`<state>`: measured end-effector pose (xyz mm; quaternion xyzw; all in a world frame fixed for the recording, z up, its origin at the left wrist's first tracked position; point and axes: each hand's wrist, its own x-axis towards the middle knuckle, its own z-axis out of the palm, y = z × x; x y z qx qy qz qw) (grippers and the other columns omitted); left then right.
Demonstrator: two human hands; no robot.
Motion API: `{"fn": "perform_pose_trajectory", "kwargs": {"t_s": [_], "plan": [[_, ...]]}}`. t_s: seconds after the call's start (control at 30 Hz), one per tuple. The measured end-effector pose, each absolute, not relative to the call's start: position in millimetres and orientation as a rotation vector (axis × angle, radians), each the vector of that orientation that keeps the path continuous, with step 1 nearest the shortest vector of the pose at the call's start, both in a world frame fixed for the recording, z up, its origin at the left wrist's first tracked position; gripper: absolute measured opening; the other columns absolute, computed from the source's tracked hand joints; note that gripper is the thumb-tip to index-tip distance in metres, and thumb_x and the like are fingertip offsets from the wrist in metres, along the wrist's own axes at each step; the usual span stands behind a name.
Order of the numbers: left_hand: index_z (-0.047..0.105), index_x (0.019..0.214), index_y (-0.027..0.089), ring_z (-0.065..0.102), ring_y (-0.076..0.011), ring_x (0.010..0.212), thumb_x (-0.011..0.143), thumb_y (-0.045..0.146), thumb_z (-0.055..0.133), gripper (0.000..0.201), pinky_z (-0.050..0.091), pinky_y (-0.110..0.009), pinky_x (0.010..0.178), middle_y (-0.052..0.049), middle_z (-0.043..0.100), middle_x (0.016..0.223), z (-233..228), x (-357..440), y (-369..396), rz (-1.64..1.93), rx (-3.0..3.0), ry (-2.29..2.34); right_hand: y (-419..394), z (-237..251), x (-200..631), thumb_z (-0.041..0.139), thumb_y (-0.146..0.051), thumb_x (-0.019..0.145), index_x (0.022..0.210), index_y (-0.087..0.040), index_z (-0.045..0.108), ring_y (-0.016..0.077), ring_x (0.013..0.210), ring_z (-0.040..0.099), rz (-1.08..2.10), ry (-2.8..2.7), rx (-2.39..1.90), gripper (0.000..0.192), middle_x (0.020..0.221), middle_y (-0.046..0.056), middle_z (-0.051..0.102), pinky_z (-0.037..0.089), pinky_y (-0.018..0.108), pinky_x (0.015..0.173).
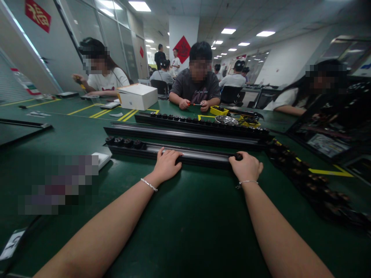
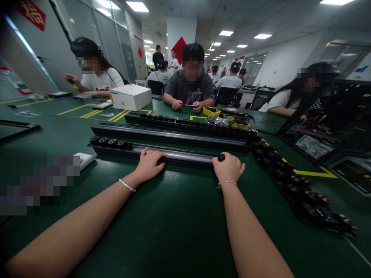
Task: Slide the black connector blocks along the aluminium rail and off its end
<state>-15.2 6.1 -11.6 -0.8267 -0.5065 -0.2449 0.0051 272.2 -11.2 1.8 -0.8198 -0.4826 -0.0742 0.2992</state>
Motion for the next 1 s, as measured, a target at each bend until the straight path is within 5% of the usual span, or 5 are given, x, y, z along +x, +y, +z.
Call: {"fn": "perform_pose_trajectory", "kwargs": {"t_s": [1.0], "plan": [[0.058, 0.11, 0.026, 0.055, -0.0221, 0.11, 0.081, 0.029, 0.05, 0.03, 0.015, -0.05, 0.111, -0.002, 0.067, 0.108, -12, -16, 6, -0.756, -2.583, -1.595, -12, -3, 288, 0.051, -0.036, 0.069, 0.094, -0.019, 0.064, 0.0253, 0.097, 0.049, -0.209, -1.209, -2.137, 0.032, 0.108, 0.01, 0.058, 0.041, 0.04, 0.087]]}}
